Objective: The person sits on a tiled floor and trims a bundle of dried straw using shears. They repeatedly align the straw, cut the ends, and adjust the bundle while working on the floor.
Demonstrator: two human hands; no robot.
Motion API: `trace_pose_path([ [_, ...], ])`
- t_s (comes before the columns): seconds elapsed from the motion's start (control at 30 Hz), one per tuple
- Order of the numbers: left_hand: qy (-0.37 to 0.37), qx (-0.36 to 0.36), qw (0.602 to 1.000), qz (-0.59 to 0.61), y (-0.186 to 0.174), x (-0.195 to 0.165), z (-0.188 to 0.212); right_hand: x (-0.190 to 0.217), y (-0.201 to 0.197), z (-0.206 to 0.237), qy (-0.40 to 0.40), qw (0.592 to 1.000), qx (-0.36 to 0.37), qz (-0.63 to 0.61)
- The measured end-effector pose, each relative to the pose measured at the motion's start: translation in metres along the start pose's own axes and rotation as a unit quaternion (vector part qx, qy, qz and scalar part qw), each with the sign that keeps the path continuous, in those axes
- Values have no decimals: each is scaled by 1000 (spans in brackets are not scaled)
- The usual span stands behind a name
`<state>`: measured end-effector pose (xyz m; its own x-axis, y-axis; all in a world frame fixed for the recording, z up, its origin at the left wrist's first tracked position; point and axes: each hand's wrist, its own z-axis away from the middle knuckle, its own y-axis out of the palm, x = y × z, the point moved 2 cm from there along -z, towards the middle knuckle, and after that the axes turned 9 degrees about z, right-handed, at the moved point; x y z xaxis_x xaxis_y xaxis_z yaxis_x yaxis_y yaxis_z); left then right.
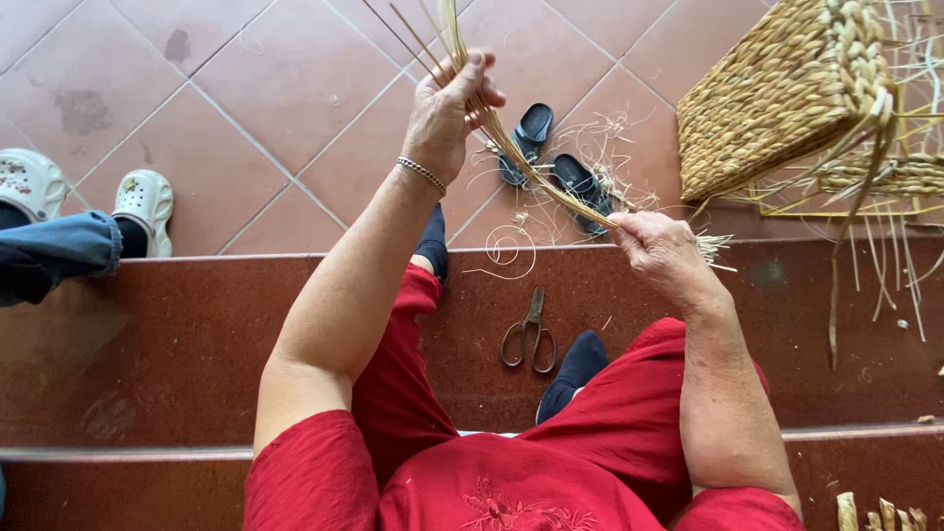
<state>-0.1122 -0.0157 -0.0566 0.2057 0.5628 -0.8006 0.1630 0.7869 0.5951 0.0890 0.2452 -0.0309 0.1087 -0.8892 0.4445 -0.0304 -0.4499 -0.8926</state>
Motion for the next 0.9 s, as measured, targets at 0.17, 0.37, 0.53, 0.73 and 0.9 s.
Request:
trace_pose_path([
  [0.17,-21,65,998,16,23,0,14,-16,7,5,34,994,55,86],
  [0.37,0,99,990,99,42,-9,22,-32,27,4,21,990,74,119],
  [0.53,26,125,988,86,50,-9,30,-32,40,3,0,986,75,151],
  [0.73,71,148,986,-5,63,0,42,-14,19,-4,-71,992,-54,90],
  [0.9,92,137,986,-37,67,2,44,-1,8,-10,-8,999,-37,18],
])
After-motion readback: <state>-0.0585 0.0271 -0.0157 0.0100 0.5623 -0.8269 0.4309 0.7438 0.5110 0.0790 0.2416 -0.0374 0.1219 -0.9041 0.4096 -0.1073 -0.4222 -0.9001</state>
